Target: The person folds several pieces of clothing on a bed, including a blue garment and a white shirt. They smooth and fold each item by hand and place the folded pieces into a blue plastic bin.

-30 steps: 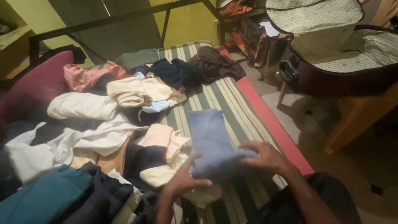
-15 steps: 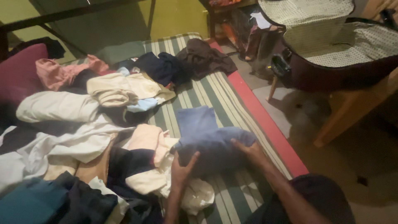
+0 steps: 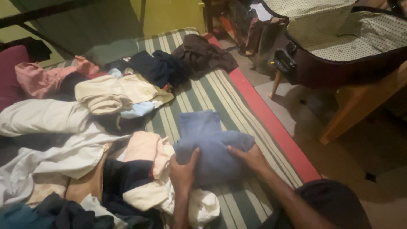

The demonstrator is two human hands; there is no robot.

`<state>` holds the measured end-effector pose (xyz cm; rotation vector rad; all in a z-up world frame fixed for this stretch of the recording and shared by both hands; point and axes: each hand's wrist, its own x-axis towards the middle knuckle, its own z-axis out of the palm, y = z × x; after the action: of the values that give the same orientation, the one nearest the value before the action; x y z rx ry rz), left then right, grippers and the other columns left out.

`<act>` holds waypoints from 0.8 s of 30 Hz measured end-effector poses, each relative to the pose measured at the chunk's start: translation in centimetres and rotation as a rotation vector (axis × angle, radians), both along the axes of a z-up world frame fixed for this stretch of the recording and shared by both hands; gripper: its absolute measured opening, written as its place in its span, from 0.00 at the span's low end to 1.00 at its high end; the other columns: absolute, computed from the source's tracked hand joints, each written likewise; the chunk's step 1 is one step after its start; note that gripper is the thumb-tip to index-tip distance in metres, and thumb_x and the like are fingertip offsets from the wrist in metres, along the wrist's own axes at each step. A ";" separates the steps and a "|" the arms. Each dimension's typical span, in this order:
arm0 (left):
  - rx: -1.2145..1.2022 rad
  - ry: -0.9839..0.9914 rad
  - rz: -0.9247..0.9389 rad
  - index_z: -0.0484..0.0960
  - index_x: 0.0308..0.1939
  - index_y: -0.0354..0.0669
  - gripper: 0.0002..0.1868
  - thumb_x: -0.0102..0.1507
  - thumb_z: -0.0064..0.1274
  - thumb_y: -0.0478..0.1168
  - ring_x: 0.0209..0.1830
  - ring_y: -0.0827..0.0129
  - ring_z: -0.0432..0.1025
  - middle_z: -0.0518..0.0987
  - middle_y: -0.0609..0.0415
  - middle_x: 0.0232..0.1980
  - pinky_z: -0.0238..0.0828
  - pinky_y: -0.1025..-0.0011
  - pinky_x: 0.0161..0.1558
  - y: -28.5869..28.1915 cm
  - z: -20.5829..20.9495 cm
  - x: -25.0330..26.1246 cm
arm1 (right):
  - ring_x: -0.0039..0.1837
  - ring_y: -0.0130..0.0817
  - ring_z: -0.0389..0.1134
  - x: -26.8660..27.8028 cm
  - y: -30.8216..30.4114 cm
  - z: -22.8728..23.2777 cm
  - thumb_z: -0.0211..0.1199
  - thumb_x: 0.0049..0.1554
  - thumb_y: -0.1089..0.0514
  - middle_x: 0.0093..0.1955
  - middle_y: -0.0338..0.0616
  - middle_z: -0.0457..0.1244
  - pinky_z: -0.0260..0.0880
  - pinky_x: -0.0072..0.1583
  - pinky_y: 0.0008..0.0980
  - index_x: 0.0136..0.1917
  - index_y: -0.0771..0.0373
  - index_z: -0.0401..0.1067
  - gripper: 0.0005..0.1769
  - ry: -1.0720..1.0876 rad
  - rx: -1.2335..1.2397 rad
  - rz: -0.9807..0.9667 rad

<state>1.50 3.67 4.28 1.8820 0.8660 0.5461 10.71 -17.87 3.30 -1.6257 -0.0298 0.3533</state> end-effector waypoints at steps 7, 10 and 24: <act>0.106 0.290 0.022 0.82 0.57 0.32 0.51 0.49 0.61 0.75 0.57 0.43 0.76 0.82 0.34 0.54 0.70 0.56 0.59 1.2 0.0 1.8 | 0.63 0.40 0.70 1.1 -0.1 -1.8 0.76 0.44 0.45 0.61 0.50 0.68 0.70 0.64 0.38 0.67 0.67 0.66 0.44 -0.116 -0.091 -0.010; 0.112 0.358 0.032 0.81 0.58 0.32 0.53 0.48 0.59 0.76 0.58 0.42 0.75 0.82 0.34 0.56 0.70 0.55 0.60 1.2 0.6 1.8 | 0.63 0.42 0.71 1.5 0.3 -2.7 0.75 0.45 0.46 0.62 0.52 0.68 0.70 0.65 0.38 0.68 0.68 0.66 0.43 -0.112 -0.132 0.004; 0.146 0.430 0.053 0.82 0.57 0.31 0.53 0.49 0.59 0.77 0.57 0.44 0.77 0.82 0.34 0.55 0.72 0.58 0.60 1.2 0.6 2.0 | 0.70 0.47 0.66 2.1 -0.1 -5.6 0.72 0.49 0.40 0.68 0.59 0.65 0.63 0.70 0.39 0.71 0.70 0.64 0.46 -0.359 -0.261 -0.005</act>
<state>3.52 4.85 4.90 2.1557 1.1815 0.2402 12.84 -18.00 -2.35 -1.9312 -0.2611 0.0574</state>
